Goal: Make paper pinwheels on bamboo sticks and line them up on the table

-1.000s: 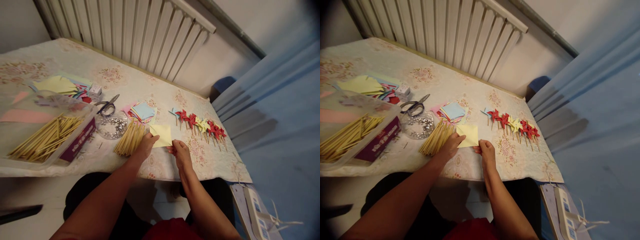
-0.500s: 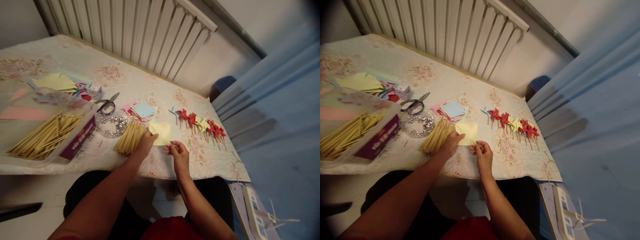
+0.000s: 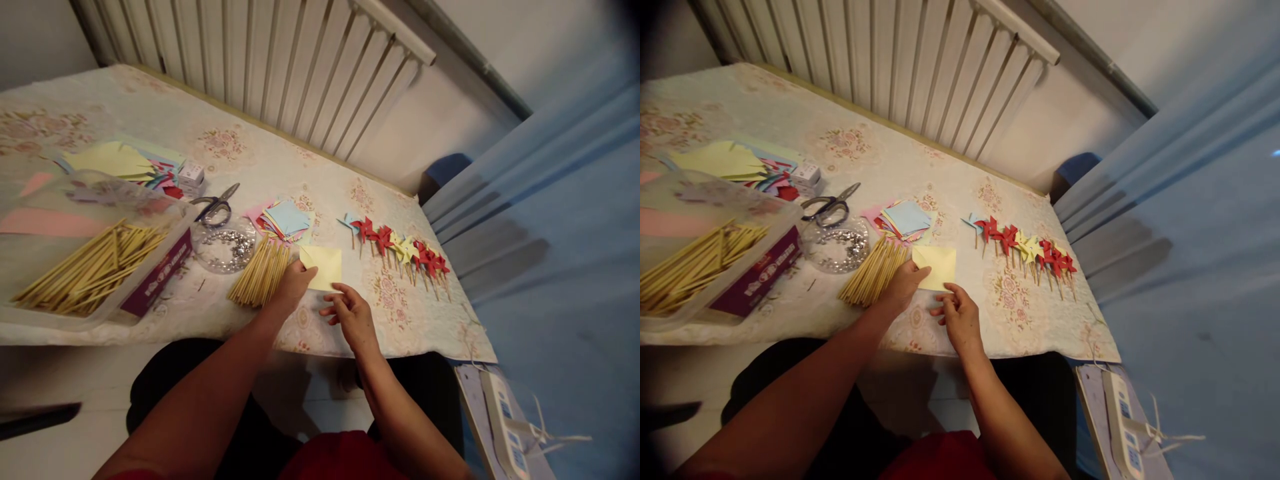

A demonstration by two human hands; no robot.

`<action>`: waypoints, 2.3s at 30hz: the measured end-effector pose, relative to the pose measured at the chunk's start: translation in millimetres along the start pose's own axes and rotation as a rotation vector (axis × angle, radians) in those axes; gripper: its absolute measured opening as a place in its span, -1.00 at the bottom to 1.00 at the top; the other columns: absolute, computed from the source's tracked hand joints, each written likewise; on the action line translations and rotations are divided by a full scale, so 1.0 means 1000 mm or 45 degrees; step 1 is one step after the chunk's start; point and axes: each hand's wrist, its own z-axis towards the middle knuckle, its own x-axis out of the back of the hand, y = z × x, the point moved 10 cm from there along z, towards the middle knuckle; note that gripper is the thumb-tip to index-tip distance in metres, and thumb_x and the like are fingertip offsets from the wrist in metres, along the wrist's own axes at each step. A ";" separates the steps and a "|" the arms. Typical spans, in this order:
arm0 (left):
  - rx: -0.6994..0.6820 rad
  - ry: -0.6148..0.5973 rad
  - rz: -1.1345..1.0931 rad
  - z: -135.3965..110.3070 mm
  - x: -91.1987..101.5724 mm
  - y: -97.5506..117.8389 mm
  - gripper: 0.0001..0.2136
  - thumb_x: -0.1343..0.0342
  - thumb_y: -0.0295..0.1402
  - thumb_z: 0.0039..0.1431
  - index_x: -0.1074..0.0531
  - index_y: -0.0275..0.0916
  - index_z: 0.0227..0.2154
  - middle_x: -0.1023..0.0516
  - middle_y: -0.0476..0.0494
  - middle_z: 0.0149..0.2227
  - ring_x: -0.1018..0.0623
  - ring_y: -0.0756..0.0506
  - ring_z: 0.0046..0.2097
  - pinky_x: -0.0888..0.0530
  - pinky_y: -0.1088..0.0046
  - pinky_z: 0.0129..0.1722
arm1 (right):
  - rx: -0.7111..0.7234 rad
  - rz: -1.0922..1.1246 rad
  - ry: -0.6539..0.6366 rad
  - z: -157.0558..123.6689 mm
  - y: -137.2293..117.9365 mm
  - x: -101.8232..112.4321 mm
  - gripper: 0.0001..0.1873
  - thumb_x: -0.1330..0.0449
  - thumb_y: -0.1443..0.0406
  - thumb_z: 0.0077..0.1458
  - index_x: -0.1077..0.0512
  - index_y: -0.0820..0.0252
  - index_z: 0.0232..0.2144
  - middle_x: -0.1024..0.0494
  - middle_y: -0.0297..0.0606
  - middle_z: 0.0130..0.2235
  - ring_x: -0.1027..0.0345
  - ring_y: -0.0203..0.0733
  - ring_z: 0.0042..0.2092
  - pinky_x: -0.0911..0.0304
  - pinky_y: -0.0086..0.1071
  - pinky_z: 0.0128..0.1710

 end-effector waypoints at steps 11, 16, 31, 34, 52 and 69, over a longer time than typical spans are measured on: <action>0.006 -0.017 0.011 -0.003 -0.003 0.003 -0.62 -0.22 -0.32 -0.11 -0.49 -0.38 -0.18 -0.62 -0.18 -0.30 -0.57 -0.12 -0.31 -0.46 0.40 -0.27 | 0.093 -0.016 0.120 -0.003 -0.008 0.009 -0.59 -0.16 0.21 -0.02 -0.38 0.20 -0.08 -0.54 -0.23 -0.22 -0.52 -0.22 -0.42 -0.32 -0.45 -0.58; 0.023 0.019 0.090 -0.005 -0.001 0.003 -0.68 -0.19 -0.34 -0.09 -0.49 -0.37 -0.22 -0.61 -0.14 -0.37 -0.55 -0.09 -0.34 -0.45 0.44 -0.32 | 0.143 -0.033 0.127 -0.006 -0.011 0.007 -0.59 -0.12 0.23 0.02 -0.37 0.20 -0.05 -0.53 -0.21 -0.17 -0.51 -0.24 -0.42 -0.32 -0.45 -0.58; -0.043 0.002 0.410 0.000 0.000 0.000 -0.75 -0.13 -0.36 -0.03 -0.49 -0.32 -0.25 -0.57 -0.10 -0.39 -0.52 -0.09 -0.31 -0.42 0.45 -0.34 | 0.167 -0.427 -0.033 -0.005 -0.016 -0.004 -0.54 -0.03 0.23 0.14 -0.34 0.23 0.08 -0.56 -0.10 -0.14 -0.50 -0.22 -0.40 -0.38 -0.42 -0.58; -0.091 0.005 0.611 0.000 0.000 0.005 -0.82 -0.11 -0.38 -0.01 -0.48 -0.31 -0.32 -0.53 -0.05 -0.45 -0.48 -0.06 -0.35 -0.38 0.49 -0.38 | 0.259 -0.592 -0.030 -0.008 -0.020 -0.003 -0.55 -0.02 0.25 0.17 -0.35 0.20 0.10 -0.58 -0.10 -0.17 -0.51 -0.20 -0.39 -0.40 -0.40 -0.53; -0.267 0.002 1.090 -0.010 -0.012 0.026 -0.94 -0.01 -0.44 0.08 -0.34 -0.26 -0.47 -0.34 0.06 -0.53 -0.28 0.03 -0.48 -0.15 0.49 -0.45 | -0.097 -0.150 -0.226 -0.004 -0.001 -0.007 -0.54 -0.07 0.20 0.10 -0.35 0.21 0.05 -0.50 -0.08 -0.06 -0.54 -0.21 -0.39 -0.33 -0.50 -0.69; -0.285 0.127 1.098 -0.006 -0.001 0.026 -0.91 -0.02 -0.40 0.09 -0.27 -0.22 -0.50 -0.29 0.06 -0.56 -0.27 0.01 -0.47 -0.13 0.48 -0.45 | -0.130 0.109 -0.208 -0.015 0.019 -0.022 -0.38 -0.15 0.26 0.05 -0.25 0.18 0.19 -0.56 -0.10 -0.09 -0.56 -0.11 -0.20 -0.46 -0.33 -0.35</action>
